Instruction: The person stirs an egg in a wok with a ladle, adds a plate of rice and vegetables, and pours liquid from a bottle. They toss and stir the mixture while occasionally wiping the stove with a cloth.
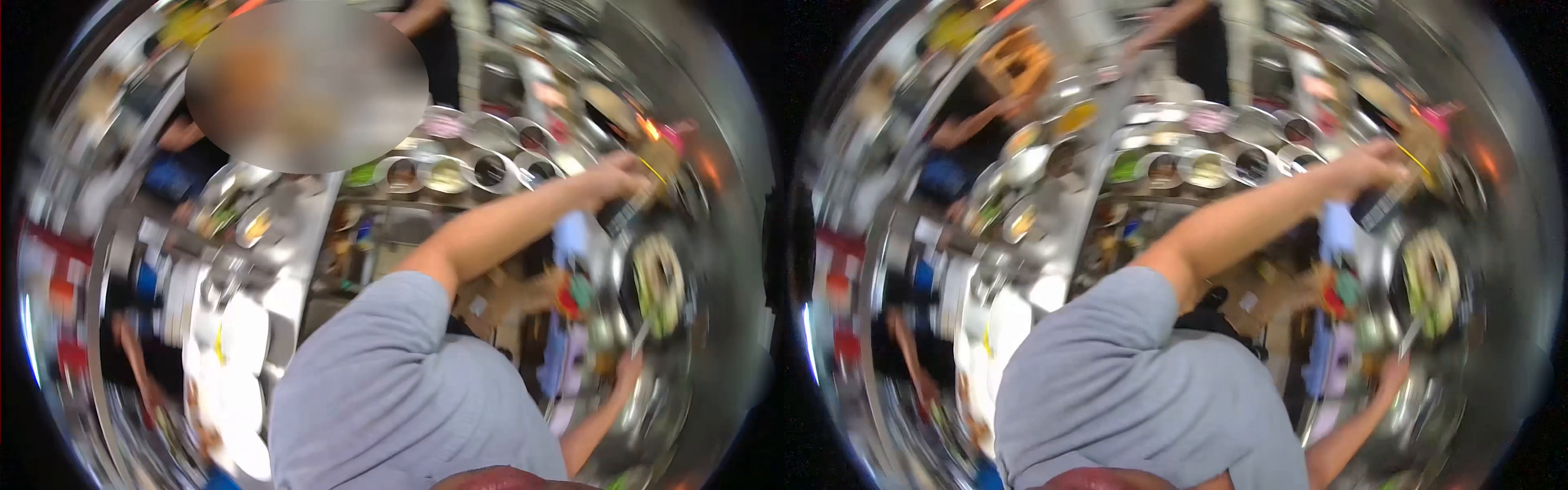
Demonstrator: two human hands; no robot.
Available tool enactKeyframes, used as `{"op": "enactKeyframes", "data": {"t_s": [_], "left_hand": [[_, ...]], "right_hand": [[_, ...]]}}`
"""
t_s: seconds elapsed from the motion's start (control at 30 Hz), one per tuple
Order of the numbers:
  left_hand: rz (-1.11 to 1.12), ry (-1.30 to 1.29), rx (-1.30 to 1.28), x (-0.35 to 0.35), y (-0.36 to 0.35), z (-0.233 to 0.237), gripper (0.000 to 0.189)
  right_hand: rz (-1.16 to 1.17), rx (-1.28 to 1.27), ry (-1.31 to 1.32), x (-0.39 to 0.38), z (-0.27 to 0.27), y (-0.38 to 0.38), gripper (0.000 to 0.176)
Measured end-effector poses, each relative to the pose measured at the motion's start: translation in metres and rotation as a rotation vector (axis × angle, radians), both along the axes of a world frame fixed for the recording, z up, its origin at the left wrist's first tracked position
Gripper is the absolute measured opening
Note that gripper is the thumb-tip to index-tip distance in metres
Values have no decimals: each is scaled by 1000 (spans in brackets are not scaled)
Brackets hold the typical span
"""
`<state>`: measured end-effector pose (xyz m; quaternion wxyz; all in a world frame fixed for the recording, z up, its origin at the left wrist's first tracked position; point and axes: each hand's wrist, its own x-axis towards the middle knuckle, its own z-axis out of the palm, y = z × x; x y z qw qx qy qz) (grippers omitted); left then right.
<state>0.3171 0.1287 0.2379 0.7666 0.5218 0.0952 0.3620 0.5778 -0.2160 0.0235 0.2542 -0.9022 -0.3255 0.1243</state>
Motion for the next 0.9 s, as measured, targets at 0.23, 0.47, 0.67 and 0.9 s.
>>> {"op": "enactKeyframes", "data": {"t_s": [0.23, 0.47, 0.67, 0.9], "left_hand": [[913, 333, 551, -364, 2, 164, 29], [2526, 1121, 688, -687, -19, 267, 87], [2466, 1798, 402, -802, 5, 251, 55], [2098, 1152, 1347, -649, 62, 182, 46]], "right_hand": [[93, -271, -127, 16, -63, -37, 41], [94, -137, -45, 18, -74, -10, 42], [-19, 312, -52, 66, -7, -55, 43], [-410, 531, 518, -104, 143, -36, 60]]}}
